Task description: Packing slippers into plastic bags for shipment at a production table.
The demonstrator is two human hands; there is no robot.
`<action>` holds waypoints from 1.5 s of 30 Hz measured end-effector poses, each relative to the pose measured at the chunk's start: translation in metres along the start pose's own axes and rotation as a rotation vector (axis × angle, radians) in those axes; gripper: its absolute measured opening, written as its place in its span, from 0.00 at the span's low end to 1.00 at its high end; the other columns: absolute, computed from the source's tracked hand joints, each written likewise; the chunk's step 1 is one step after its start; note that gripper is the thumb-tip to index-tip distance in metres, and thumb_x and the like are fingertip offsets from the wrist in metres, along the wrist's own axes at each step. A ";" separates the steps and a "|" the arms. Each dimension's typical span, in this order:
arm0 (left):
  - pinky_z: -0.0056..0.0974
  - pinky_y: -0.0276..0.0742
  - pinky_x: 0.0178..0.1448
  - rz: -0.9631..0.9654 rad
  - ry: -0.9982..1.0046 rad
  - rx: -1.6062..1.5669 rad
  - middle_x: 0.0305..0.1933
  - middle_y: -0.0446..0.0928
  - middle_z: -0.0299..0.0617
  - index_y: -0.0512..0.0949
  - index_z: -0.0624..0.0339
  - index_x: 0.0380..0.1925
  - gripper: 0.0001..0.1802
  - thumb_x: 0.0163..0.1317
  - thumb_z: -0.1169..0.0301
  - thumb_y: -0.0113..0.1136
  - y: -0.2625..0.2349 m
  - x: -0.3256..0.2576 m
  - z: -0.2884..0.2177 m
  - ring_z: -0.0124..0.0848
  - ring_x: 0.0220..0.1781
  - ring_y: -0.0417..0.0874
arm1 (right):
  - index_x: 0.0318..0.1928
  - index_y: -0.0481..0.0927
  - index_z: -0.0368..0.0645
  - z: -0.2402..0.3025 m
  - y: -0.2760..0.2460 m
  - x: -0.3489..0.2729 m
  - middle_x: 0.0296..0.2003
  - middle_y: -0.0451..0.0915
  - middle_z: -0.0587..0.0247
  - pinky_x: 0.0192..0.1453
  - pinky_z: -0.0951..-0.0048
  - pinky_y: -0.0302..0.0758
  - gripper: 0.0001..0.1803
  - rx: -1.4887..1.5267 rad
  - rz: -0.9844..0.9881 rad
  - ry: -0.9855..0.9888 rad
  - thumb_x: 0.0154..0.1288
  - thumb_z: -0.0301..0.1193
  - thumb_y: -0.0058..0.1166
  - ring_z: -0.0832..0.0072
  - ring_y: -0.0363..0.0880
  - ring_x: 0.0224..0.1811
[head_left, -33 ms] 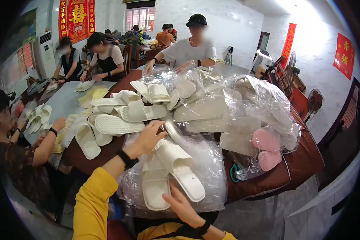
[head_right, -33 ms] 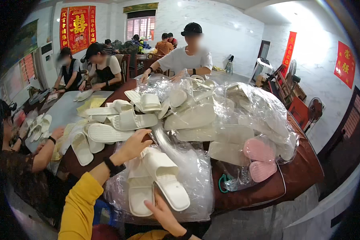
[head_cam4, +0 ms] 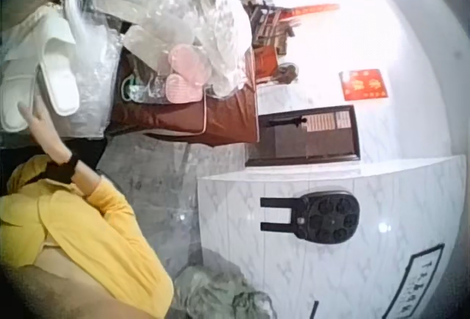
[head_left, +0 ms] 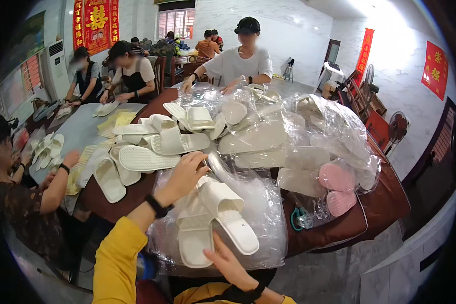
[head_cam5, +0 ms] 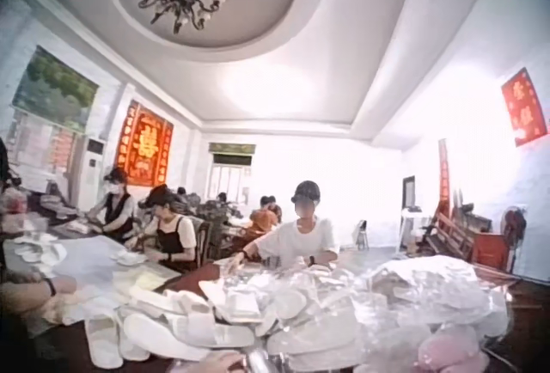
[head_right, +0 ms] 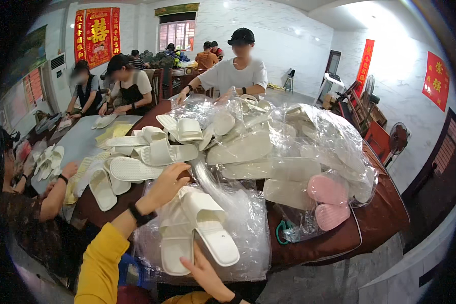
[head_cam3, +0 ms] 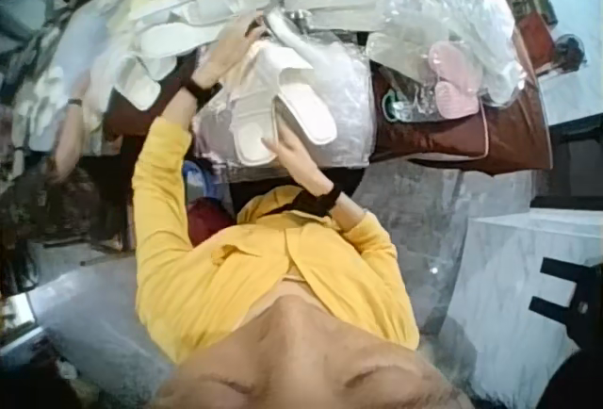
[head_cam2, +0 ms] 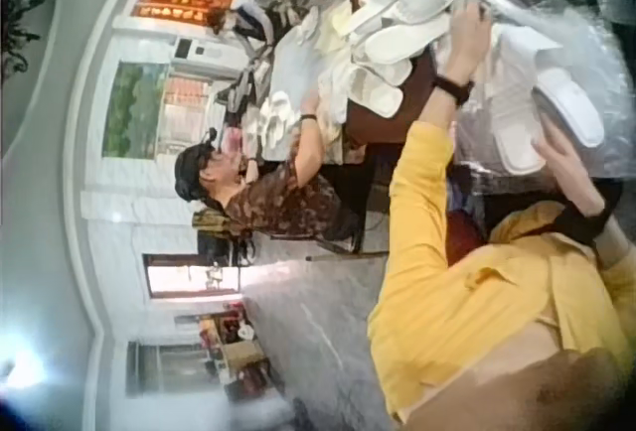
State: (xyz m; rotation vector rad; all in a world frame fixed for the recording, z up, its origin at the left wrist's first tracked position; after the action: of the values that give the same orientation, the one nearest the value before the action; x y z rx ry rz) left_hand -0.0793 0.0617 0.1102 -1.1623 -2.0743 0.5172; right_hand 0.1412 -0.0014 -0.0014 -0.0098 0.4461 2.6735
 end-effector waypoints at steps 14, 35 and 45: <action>0.68 0.63 0.64 0.156 0.173 0.704 0.76 0.54 0.57 0.50 0.50 0.76 0.50 0.58 0.59 0.67 0.070 -0.114 -0.056 0.60 0.68 0.66 | 0.74 0.62 0.54 0.065 -0.050 -0.017 0.69 0.62 0.44 0.70 0.49 0.63 0.45 -1.469 -0.063 -0.426 0.57 0.45 0.68 0.39 0.61 0.68; 0.73 0.55 0.70 -0.057 0.137 0.896 0.73 0.64 0.46 0.65 0.29 0.71 0.38 0.61 0.77 0.52 0.048 -0.108 -0.040 0.57 0.72 0.64 | 0.57 0.72 0.30 0.094 -0.198 0.021 0.37 0.84 0.48 0.31 0.72 0.83 0.16 -0.499 -0.598 -0.134 0.72 0.23 0.50 0.69 0.87 0.30; 0.74 0.48 0.72 0.036 0.233 0.654 0.72 0.66 0.47 0.67 0.39 0.69 0.32 0.62 0.74 0.52 0.075 -0.100 -0.040 0.49 0.74 0.63 | 0.44 0.78 0.30 0.107 -0.204 0.026 0.29 0.82 0.56 0.28 0.76 0.80 0.08 -0.702 -0.641 -0.288 0.70 0.25 0.53 0.72 0.85 0.25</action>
State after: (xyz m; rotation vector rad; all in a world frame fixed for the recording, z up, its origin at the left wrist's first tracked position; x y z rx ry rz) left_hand 0.0292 0.0151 0.0522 -0.8186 -1.5108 0.9408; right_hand 0.2081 0.2176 0.0349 0.0211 -0.5158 2.0174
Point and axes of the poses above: each hand's wrist, its own x-axis towards the middle knuckle, its own y-axis out of the palm, z = x × y, the point moved 9 cm from there along x, towards the middle knuckle
